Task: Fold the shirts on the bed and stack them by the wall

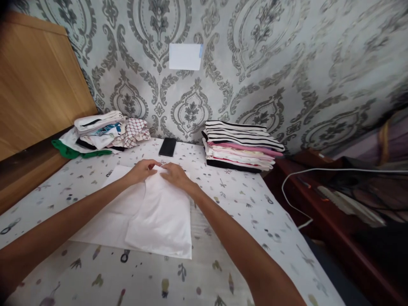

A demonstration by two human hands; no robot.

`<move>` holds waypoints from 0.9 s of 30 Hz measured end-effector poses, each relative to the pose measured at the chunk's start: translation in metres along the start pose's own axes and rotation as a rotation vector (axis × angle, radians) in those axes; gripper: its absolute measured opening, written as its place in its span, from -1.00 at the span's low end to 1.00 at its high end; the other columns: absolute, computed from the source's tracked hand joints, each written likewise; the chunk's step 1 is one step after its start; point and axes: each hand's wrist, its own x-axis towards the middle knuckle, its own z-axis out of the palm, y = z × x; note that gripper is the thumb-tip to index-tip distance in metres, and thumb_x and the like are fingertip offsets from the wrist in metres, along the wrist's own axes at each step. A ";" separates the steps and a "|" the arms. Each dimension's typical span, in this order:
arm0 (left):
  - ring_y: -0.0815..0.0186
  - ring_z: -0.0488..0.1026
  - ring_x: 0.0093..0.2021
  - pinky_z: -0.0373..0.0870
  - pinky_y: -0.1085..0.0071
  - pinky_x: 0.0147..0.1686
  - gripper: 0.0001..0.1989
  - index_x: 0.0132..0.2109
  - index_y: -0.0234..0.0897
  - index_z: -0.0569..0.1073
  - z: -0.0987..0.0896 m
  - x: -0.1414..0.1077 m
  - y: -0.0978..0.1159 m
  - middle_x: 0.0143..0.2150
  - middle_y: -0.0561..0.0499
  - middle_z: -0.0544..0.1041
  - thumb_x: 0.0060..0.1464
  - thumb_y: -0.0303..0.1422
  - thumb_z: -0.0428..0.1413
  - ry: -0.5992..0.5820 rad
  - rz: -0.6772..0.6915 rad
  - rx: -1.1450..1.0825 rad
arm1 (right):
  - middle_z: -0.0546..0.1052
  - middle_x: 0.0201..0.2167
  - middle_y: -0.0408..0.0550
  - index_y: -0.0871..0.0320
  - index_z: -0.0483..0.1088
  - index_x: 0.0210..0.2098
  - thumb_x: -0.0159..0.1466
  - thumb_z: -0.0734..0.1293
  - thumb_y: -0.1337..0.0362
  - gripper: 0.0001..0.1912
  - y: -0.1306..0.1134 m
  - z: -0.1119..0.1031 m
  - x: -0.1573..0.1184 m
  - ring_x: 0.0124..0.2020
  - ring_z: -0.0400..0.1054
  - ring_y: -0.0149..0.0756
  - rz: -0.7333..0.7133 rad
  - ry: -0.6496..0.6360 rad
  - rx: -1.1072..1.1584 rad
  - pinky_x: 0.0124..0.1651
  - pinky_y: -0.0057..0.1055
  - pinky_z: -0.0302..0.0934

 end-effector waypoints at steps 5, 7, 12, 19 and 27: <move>0.37 0.32 -0.42 0.24 0.43 -0.35 -0.83 -0.27 -0.29 0.55 -0.001 -0.002 0.008 -0.50 0.15 0.37 -0.09 -0.46 0.16 -0.027 0.008 -0.136 | 0.62 -0.08 0.00 0.13 0.56 -0.07 0.27 0.33 0.24 -0.73 0.005 -0.012 -0.004 -0.08 0.50 -0.13 -0.049 -0.011 0.175 0.01 -0.24 0.31; 0.39 0.32 -0.46 0.23 0.46 -0.42 -0.79 -0.21 -0.29 0.52 0.001 -0.004 0.012 -0.49 0.16 0.35 -0.08 -0.45 0.17 -0.052 -0.046 -0.251 | 0.61 -0.07 0.01 0.14 0.56 -0.07 0.27 0.31 0.26 -0.72 0.004 -0.014 -0.006 -0.07 0.49 -0.13 -0.051 0.018 0.216 0.00 -0.24 0.31; 0.46 0.26 -0.59 0.18 0.48 -0.57 -0.66 -0.11 -0.24 0.42 0.004 -0.019 0.023 -0.42 0.18 0.33 -0.11 -0.46 0.21 -0.021 -0.185 -0.455 | 0.56 -0.12 0.06 0.15 0.49 -0.10 0.20 0.36 0.23 -0.72 -0.019 -0.009 -0.021 -0.07 0.42 -0.11 -0.006 0.312 0.084 0.00 -0.19 0.29; 0.34 0.46 -0.30 0.37 0.47 -0.41 -0.49 -0.02 -0.21 0.35 0.012 -0.037 0.032 -0.25 0.06 0.44 -0.21 -0.55 0.14 -0.099 -0.238 -0.691 | 0.51 -0.53 -0.16 0.10 0.34 -0.46 0.16 0.37 0.17 -0.83 -0.045 0.007 -0.035 -0.46 0.42 -0.30 0.281 0.277 0.390 -0.36 -0.37 0.31; 0.29 0.43 -0.28 0.35 0.42 -0.33 -0.79 -0.25 -0.24 0.43 0.008 -0.032 0.014 -0.27 0.01 0.50 -0.11 -0.36 0.20 -0.032 -0.018 -0.267 | 0.52 -0.57 -0.16 0.10 0.34 -0.49 0.05 0.38 0.25 -0.88 -0.037 0.007 -0.038 -0.49 0.48 -0.30 0.338 0.322 0.718 -0.43 -0.41 0.36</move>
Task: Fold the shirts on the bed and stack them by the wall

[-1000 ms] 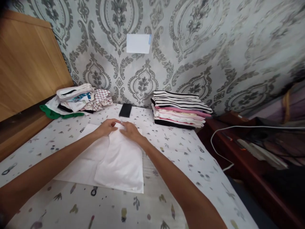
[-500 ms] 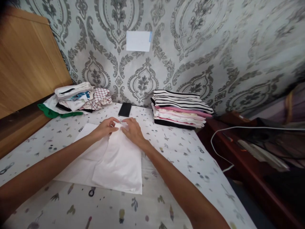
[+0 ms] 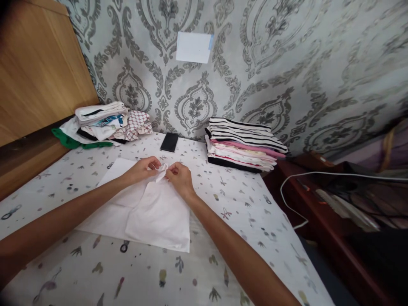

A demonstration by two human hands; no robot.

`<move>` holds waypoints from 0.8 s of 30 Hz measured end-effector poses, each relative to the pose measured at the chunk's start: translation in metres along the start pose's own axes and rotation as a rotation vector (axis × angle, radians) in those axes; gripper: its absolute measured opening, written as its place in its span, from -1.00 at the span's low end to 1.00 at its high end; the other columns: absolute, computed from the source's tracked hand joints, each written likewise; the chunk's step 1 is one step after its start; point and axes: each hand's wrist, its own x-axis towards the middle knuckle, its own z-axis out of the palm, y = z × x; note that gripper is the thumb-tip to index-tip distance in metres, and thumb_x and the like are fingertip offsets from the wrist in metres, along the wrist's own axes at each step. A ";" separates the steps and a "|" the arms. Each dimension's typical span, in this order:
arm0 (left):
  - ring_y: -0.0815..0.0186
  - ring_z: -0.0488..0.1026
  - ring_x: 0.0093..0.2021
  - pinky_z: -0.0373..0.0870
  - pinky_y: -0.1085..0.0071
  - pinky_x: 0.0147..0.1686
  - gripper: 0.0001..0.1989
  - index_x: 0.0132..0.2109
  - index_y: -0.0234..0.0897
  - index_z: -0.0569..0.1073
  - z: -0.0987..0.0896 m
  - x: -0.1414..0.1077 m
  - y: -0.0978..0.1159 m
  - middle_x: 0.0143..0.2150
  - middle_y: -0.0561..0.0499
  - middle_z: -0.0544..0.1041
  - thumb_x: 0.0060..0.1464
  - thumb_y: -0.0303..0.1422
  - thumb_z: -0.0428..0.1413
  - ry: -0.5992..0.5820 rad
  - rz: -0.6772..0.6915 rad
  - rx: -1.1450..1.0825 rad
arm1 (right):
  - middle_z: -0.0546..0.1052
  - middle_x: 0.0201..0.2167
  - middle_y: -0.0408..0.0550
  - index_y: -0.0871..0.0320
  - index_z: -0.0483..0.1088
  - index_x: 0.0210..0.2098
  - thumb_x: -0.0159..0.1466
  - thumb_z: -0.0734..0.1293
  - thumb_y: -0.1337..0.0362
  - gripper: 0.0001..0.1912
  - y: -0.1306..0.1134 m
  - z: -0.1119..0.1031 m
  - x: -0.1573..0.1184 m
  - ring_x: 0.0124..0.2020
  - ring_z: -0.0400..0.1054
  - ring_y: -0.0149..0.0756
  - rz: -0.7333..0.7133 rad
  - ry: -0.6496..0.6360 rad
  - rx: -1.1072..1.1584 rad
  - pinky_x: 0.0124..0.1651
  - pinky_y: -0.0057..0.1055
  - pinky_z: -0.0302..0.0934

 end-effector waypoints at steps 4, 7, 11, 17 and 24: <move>0.29 0.41 -0.32 0.34 0.38 -0.27 -0.83 -0.24 -0.23 0.49 0.004 0.001 -0.001 -0.29 0.01 0.53 -0.01 -0.28 0.18 0.006 0.104 0.299 | 0.53 -0.58 -0.15 0.10 0.35 -0.49 0.04 0.42 0.16 -0.81 -0.001 -0.001 -0.003 -0.48 0.49 -0.29 -0.017 -0.012 0.028 -0.44 -0.41 0.35; 0.28 0.41 -0.33 0.31 0.39 -0.29 -0.90 -0.33 -0.24 0.49 0.008 0.002 0.000 -0.34 0.01 0.53 0.03 -0.33 0.12 0.027 0.110 0.395 | 0.53 -0.58 -0.14 0.10 0.35 -0.48 0.03 0.45 0.11 -0.75 -0.005 0.000 -0.004 -0.49 0.49 -0.29 -0.008 0.006 0.060 -0.44 -0.40 0.36; 0.27 0.42 -0.32 0.29 0.40 -0.31 -0.90 -0.41 -0.26 0.47 0.007 -0.001 -0.001 -0.38 0.02 0.54 -0.02 -0.35 0.09 -0.022 0.088 0.298 | 0.54 -0.57 -0.14 0.11 0.36 -0.48 0.04 0.45 0.12 -0.76 -0.013 0.001 -0.003 -0.49 0.49 -0.31 0.015 0.055 0.142 -0.41 -0.41 0.37; 0.27 0.46 -0.31 0.34 0.42 -0.29 -0.82 -0.31 -0.25 0.41 0.008 -0.009 0.005 -0.39 0.07 0.51 -0.15 -0.35 0.13 -0.204 -0.039 -0.318 | 0.54 -0.57 -0.15 0.11 0.35 -0.49 0.02 0.44 0.15 -0.78 -0.019 0.010 0.002 -0.48 0.49 -0.31 0.024 0.048 0.199 -0.36 -0.40 0.39; 0.28 0.49 -0.29 0.37 0.42 -0.28 -0.65 -0.25 -0.28 0.43 0.010 -0.012 0.015 -0.32 0.01 0.53 -0.07 -0.15 0.30 -0.168 -0.158 -0.637 | 0.54 -0.52 -0.10 0.10 0.34 -0.47 0.09 0.39 0.08 -0.76 -0.010 0.015 0.012 -0.44 0.46 -0.29 -0.035 0.006 0.124 -0.29 -0.34 0.39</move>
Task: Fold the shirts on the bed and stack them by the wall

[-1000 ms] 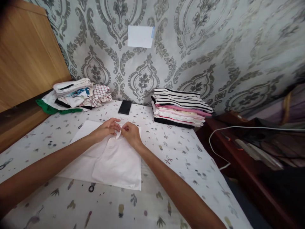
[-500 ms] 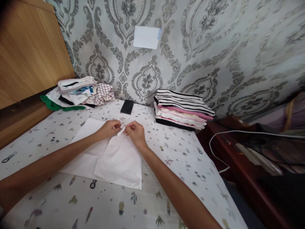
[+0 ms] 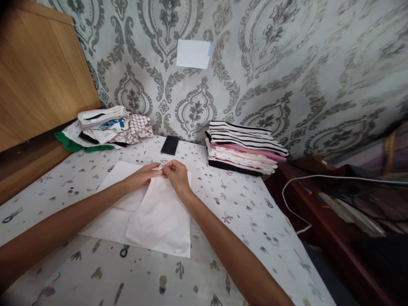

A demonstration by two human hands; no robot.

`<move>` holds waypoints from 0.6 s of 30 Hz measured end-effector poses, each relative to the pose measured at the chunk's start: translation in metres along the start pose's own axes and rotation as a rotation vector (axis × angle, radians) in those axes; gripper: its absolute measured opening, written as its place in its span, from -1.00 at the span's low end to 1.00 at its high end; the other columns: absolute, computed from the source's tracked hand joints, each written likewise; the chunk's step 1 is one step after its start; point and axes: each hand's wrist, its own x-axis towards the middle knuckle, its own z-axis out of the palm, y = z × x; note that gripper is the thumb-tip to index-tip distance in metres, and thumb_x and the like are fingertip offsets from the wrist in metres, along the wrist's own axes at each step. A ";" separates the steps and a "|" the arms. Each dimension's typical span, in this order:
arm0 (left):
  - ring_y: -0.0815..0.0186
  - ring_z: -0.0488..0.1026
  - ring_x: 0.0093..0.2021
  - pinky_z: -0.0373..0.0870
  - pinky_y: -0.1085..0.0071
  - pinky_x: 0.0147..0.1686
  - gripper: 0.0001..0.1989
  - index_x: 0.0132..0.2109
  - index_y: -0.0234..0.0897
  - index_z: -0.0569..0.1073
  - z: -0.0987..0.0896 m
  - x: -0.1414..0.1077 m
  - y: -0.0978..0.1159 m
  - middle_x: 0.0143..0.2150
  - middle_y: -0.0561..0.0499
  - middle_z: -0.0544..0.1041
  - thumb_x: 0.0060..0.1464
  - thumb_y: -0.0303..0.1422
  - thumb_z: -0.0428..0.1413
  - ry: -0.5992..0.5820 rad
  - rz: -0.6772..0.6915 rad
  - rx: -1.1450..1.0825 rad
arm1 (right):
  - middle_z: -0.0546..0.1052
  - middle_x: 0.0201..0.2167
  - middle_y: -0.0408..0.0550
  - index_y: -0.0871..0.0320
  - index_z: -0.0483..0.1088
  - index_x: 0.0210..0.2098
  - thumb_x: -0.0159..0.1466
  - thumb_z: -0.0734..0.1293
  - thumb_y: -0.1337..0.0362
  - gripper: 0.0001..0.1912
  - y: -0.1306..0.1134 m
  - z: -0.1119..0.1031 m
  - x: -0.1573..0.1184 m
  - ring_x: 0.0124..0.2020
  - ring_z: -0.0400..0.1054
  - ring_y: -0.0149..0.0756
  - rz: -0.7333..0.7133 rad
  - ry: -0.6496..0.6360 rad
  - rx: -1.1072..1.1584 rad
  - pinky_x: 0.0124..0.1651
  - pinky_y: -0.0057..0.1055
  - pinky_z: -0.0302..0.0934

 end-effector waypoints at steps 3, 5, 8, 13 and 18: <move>0.29 0.47 -0.35 0.35 0.41 -0.33 -0.61 -0.28 -0.32 0.45 -0.001 0.000 -0.004 -0.38 0.02 0.53 -0.16 -0.16 0.37 0.019 0.016 0.063 | 0.56 -0.39 -0.05 0.11 0.38 -0.34 0.16 0.35 0.03 -0.73 0.000 -0.010 0.004 -0.36 0.45 -0.26 -0.145 0.005 -0.146 -0.23 -0.30 0.35; 0.27 0.48 -0.35 0.35 0.40 -0.33 -0.59 -0.26 -0.34 0.48 -0.001 0.000 -0.005 -0.36 -0.01 0.55 -0.14 -0.12 0.35 0.027 0.030 0.068 | 0.57 -0.22 -0.01 0.10 0.40 -0.12 0.19 0.36 0.02 -0.63 -0.004 -0.022 0.006 -0.22 0.45 -0.21 -0.257 -0.032 -0.334 -0.13 -0.27 0.32; 0.22 0.52 -0.29 0.39 0.37 -0.29 -0.55 -0.14 -0.35 0.51 0.002 -0.002 -0.002 -0.25 -0.07 0.60 -0.09 -0.11 0.32 0.028 0.058 0.067 | 0.55 -0.21 -0.05 0.08 0.36 0.10 0.21 0.37 -0.06 -0.44 -0.010 -0.042 0.012 -0.18 0.42 -0.19 -0.256 -0.232 -0.574 -0.12 -0.28 0.28; 0.23 0.56 -0.28 0.45 0.37 -0.27 -0.63 -0.02 -0.32 0.49 0.008 0.000 0.005 -0.22 -0.08 0.62 0.03 -0.26 0.22 0.144 -0.034 0.027 | 0.48 -0.47 -0.18 0.13 0.48 -0.12 0.25 0.29 -0.14 -0.52 0.000 -0.056 0.023 -0.44 0.33 -0.32 -0.137 -0.290 -0.543 -0.34 -0.41 0.21; 0.24 0.55 -0.35 0.49 0.36 -0.36 -0.76 -0.07 -0.30 0.45 -0.006 0.014 -0.004 -0.38 -0.03 0.57 0.07 -0.42 0.12 0.345 -0.235 0.219 | 0.51 -0.39 -0.11 0.15 0.45 0.00 0.31 0.26 0.05 -0.61 0.023 -0.048 0.028 -0.38 0.37 -0.26 -0.176 -0.154 -0.743 -0.21 -0.33 0.24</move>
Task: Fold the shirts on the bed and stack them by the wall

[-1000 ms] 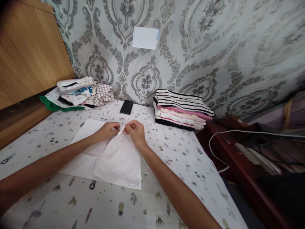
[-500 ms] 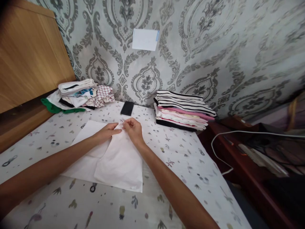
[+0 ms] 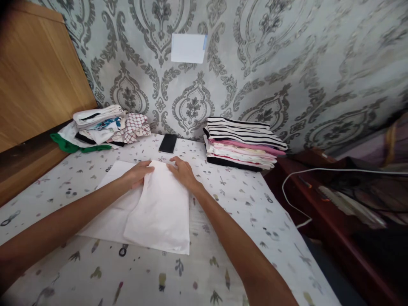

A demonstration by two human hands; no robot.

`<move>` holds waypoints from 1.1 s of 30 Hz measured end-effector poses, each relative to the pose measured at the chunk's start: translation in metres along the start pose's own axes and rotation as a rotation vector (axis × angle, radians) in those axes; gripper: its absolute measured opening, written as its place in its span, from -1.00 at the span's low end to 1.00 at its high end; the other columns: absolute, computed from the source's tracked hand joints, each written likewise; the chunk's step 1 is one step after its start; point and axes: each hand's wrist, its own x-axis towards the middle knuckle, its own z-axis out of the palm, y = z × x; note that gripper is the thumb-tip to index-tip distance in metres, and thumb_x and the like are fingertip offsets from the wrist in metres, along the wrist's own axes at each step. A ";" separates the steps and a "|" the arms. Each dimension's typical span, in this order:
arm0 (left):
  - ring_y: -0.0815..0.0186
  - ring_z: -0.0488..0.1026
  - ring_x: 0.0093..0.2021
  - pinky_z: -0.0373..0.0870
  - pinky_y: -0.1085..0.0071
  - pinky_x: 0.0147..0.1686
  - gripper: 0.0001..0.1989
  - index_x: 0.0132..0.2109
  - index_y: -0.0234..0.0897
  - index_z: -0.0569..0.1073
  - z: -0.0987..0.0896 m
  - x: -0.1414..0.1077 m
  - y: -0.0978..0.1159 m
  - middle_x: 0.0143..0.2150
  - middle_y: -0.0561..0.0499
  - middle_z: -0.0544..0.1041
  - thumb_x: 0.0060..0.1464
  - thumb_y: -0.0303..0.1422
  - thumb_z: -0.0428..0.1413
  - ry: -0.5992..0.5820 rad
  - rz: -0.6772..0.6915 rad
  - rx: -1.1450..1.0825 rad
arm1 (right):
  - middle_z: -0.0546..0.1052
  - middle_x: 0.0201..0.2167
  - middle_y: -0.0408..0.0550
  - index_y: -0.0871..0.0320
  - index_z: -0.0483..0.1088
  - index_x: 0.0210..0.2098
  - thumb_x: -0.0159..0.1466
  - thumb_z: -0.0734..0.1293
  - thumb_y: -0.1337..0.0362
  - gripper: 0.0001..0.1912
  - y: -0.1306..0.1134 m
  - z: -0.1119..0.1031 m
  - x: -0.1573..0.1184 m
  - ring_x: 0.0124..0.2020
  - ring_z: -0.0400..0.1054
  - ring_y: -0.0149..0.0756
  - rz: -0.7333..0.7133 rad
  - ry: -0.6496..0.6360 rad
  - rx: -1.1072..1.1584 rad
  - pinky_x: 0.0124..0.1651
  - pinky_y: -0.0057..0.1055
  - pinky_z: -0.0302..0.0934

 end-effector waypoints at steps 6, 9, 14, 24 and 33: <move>0.24 0.51 -0.35 0.48 0.35 -0.33 -0.74 -0.07 -0.22 0.37 -0.021 0.007 -0.003 -0.39 0.05 0.48 0.05 -0.44 0.14 0.061 0.031 0.207 | 0.54 -0.04 0.11 0.15 0.39 0.12 0.34 0.20 0.28 -0.61 -0.003 0.004 -0.014 0.02 0.39 -0.07 -0.106 0.057 -0.156 0.12 -0.11 0.22; 0.12 0.50 -0.08 0.44 0.24 -0.09 -0.69 0.04 -0.20 0.37 -0.020 -0.006 0.002 -0.18 -0.07 0.53 0.12 -0.39 0.12 0.188 0.303 0.573 | 0.45 0.17 0.13 0.12 0.38 0.17 0.39 0.14 0.27 -0.60 -0.012 0.004 -0.030 0.21 0.29 -0.07 -0.221 0.045 -0.221 0.26 -0.05 0.12; 0.03 0.16 0.39 0.06 0.07 0.33 -0.53 0.30 -0.38 0.24 0.003 -0.022 -0.019 0.35 -0.32 0.29 0.33 -0.30 -0.14 0.071 0.685 1.125 | 0.18 0.40 0.19 0.17 0.16 0.36 0.45 0.10 0.11 -0.45 -0.015 0.019 -0.052 0.45 -0.04 -0.04 -0.238 -0.156 -0.339 0.43 0.09 -0.20; 0.07 -0.16 0.51 -0.21 0.00 0.41 -0.32 0.43 -0.39 0.07 -0.010 -0.018 -0.030 0.50 -0.25 -0.02 0.34 -0.06 -0.18 -0.155 0.458 1.046 | 0.19 0.39 0.22 0.19 0.26 0.29 0.44 0.08 0.09 -0.47 0.001 0.010 -0.067 0.43 -0.02 -0.02 -0.074 0.017 -0.152 0.41 0.07 -0.08; 0.16 -0.08 0.49 -0.14 0.17 0.42 -0.30 0.46 -0.38 -0.02 -0.031 -0.019 0.006 0.51 -0.17 0.00 0.36 -0.04 -0.36 0.021 0.476 0.954 | 0.50 -0.12 0.10 0.24 0.38 0.12 0.26 0.33 0.17 -0.53 -0.004 -0.019 -0.127 -0.20 0.46 -0.19 0.487 0.129 0.298 -0.16 -0.20 0.45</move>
